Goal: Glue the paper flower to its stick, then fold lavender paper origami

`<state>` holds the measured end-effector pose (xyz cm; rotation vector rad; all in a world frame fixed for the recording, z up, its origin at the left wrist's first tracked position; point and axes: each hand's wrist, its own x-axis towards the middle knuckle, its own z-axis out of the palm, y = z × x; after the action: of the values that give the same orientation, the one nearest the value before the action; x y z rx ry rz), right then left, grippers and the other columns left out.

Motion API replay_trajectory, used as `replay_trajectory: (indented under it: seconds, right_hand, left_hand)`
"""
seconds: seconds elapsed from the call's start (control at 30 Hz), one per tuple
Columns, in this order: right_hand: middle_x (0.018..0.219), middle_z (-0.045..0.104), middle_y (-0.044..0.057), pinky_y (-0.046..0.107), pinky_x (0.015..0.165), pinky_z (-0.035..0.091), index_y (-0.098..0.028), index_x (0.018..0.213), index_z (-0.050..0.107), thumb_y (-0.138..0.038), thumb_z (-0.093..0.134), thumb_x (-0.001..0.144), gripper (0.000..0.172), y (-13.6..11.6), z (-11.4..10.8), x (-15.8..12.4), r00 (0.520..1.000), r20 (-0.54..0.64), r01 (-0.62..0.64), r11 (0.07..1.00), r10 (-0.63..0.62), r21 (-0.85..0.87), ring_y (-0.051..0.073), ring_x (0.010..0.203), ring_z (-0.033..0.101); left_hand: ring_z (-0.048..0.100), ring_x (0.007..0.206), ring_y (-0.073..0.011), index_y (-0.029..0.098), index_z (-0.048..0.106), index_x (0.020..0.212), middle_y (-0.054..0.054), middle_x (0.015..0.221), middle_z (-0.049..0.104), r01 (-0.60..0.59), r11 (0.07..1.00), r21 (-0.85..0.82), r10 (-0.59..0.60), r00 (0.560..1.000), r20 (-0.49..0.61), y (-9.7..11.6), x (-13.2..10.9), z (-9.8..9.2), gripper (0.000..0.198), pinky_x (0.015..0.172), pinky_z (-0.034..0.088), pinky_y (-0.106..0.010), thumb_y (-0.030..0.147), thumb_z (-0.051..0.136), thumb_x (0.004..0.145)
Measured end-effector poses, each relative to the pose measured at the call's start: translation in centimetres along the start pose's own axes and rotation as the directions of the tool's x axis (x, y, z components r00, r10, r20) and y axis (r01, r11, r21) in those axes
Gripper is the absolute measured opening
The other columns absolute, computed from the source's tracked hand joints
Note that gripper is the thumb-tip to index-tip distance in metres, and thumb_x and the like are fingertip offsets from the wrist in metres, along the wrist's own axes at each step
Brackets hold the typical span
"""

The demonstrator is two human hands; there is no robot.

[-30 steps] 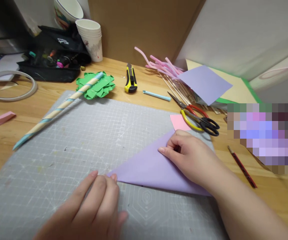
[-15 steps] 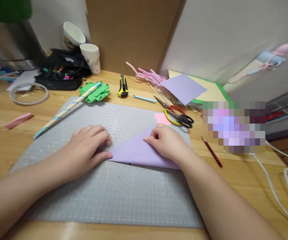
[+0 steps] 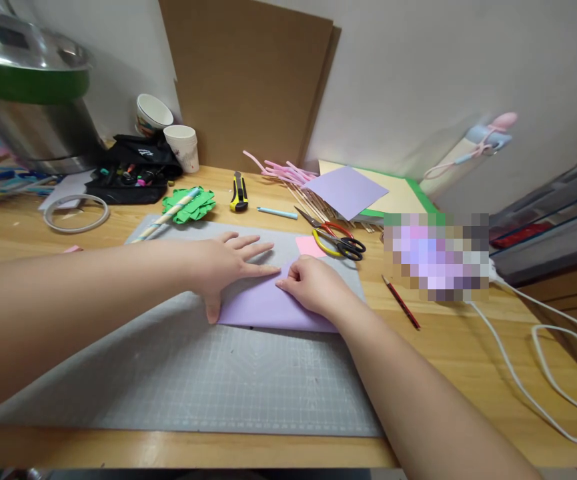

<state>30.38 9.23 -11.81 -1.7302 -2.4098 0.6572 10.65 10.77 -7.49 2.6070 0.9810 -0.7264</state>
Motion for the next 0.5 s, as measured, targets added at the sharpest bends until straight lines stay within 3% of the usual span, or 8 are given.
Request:
replay_trajectory:
  seconds: [0.17,0.3,0.5]
  right_hand:
    - [0.066,0.061,0.002,0.029,0.055,0.035,-0.021,0.058,0.050,-0.046,0.056,0.079,0.033,0.05,-0.04,0.01,1.000,0.006,0.008,1.000,-0.008,0.003,0.017,0.062,0.053]
    - [0.068,0.061,0.003,0.029,0.056,0.034,-0.021,0.058,0.050,-0.045,0.056,0.080,0.032,-0.06,-0.01,-0.18,1.000,0.000,0.010,1.000,-0.010,-0.004,0.017,0.063,0.054]
    - [0.067,0.060,0.002,0.028,0.055,0.033,-0.020,0.058,0.051,-0.044,0.057,0.080,0.032,0.32,0.32,0.02,1.000,-0.020,0.010,1.000,-0.010,-0.021,0.015,0.060,0.052]
  left_hand:
    - [0.004,0.144,-0.0355,0.037,0.008,0.148,-0.004,0.158,-0.005,0.025,1.000,-0.005,-0.024,0.997,0.075,0.67,0.40,-0.48,0.138,0.111,0.016,-0.061,0.034,0.090,0.038]
    - [0.000,0.144,-0.0359,0.038,0.003,0.148,-0.002,0.156,-0.012,0.018,0.999,-0.033,-0.014,0.994,0.112,0.53,0.38,-0.33,0.143,0.109,0.016,-0.064,0.029,0.090,0.035]
    - [-0.007,0.143,-0.0354,0.037,-0.008,0.146,-0.001,0.154,-0.020,0.056,0.997,0.054,-0.064,0.984,0.168,0.77,1.01,-0.04,0.152,0.110,0.016,-0.064,0.027,0.091,0.031]
